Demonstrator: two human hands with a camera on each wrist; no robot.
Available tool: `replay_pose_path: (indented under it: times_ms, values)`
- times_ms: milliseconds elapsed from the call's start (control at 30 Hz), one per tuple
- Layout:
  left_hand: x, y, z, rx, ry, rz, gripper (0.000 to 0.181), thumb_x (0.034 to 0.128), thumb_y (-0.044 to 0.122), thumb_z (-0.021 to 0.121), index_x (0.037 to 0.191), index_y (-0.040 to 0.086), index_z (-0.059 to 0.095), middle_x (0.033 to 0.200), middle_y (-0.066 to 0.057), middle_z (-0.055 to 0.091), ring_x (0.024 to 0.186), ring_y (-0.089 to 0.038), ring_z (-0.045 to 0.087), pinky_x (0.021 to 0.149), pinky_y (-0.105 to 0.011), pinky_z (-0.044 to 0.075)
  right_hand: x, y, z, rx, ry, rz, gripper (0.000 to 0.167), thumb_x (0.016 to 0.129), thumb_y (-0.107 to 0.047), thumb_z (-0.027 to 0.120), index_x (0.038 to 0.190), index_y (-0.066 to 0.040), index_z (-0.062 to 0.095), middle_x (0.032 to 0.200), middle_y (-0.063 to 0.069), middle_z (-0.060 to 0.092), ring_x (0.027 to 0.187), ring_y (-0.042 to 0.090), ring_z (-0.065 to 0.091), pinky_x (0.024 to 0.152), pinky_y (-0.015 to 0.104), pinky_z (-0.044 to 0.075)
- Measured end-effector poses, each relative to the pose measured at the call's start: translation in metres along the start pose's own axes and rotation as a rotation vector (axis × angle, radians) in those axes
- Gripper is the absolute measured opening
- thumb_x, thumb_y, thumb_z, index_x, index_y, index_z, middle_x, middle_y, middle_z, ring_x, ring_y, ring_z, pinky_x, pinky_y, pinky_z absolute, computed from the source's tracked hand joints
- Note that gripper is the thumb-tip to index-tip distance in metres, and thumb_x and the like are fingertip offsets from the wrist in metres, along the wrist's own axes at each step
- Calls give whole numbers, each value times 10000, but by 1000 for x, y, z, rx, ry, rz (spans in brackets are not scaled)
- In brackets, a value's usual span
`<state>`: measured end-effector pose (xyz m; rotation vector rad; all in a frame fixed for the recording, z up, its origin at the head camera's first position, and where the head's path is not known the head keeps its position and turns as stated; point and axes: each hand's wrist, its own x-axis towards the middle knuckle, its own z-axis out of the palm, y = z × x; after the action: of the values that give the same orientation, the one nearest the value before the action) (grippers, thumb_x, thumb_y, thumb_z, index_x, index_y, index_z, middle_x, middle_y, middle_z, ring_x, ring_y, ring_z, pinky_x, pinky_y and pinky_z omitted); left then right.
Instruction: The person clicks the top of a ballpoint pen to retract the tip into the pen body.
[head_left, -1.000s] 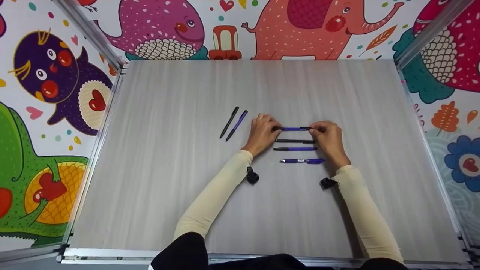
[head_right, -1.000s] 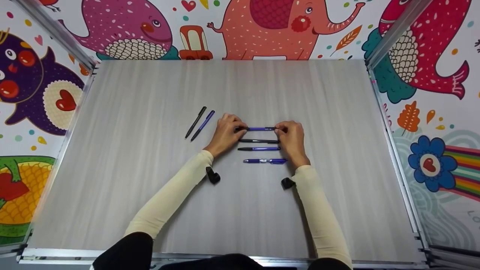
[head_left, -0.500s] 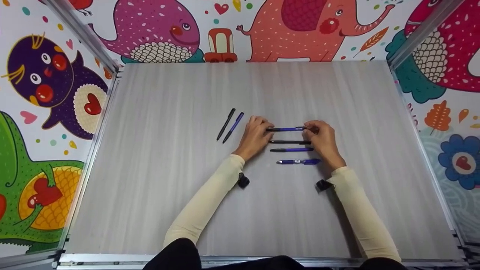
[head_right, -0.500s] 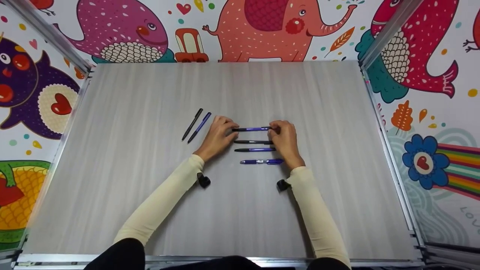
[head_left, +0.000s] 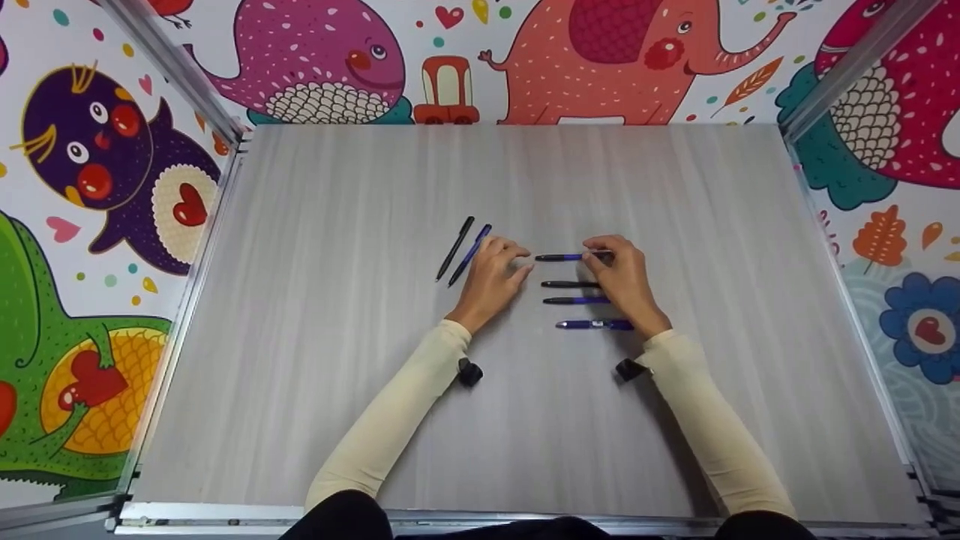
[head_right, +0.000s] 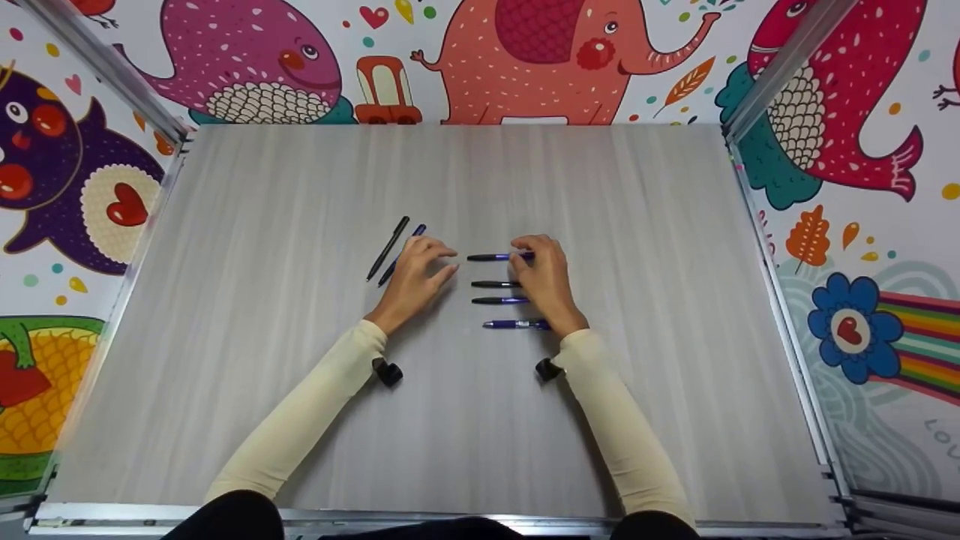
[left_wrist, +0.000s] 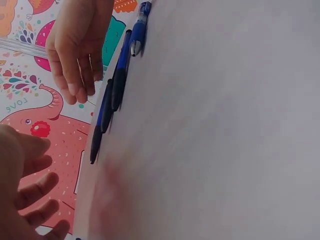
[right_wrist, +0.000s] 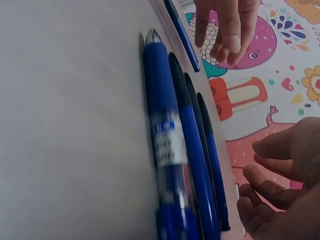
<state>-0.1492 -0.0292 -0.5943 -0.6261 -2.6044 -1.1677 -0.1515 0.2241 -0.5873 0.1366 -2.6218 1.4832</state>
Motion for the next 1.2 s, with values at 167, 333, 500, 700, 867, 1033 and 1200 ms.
replay_pose_path:
  times_ms: [167,333,500,700,867,1033,1200]
  values:
    - [-9,-7,-1,-35,50,13,207,1020,185,817,1144,20,820,1167,-112,729,1205,-303,590,1051,-439,524,2,-7,9,4,-8,-24,215,1027,-19,757,1227,59,774,1226,202,753,1115,340,710,945,331,540]
    - [-19,-12,-4,-72,71,-12,203,1026,192,810,1135,21,813,1167,-103,717,1226,-291,576,1072,-435,521,4,-11,20,15,-12,-45,218,1022,-14,763,1224,64,770,1241,211,750,1171,371,697,1034,479,533]
    - [-24,-8,-13,-66,75,-11,206,1016,142,817,1140,-21,803,1185,-126,710,1298,-335,567,1121,-468,499,6,-14,29,33,-32,-60,215,1029,-19,756,1225,69,767,1230,209,748,1166,369,699,1038,492,542]
    - [-31,-9,-20,-41,106,-6,196,1021,134,810,1149,-14,803,1224,-128,705,1321,-332,562,1165,-474,461,10,-18,38,57,-58,-75,230,1044,-38,746,1248,67,764,1266,197,745,1201,369,710,1061,496,556]
    - [-38,-14,-29,-40,135,-37,216,1019,119,809,1172,-32,791,1247,-139,704,1338,-343,549,1175,-491,458,18,-22,46,85,-94,-83,239,1054,-35,730,1264,76,749,1282,202,735,1246,379,701,1104,493,547]
    - [-46,-18,-38,-39,164,-65,240,1012,89,810,1200,-55,769,1268,-155,692,1356,-356,532,1163,-484,471,23,-26,52,105,-140,-70,260,1072,-47,706,1298,80,729,1314,207,714,1293,385,683,1123,494,542]
    - [-53,-24,-45,-14,202,-49,250,1004,74,815,1200,-72,760,1270,-175,688,1362,-430,529,1172,-514,457,27,-29,62,113,-155,-51,273,1073,-57,708,1310,75,727,1315,202,715,1307,367,673,1128,481,539]
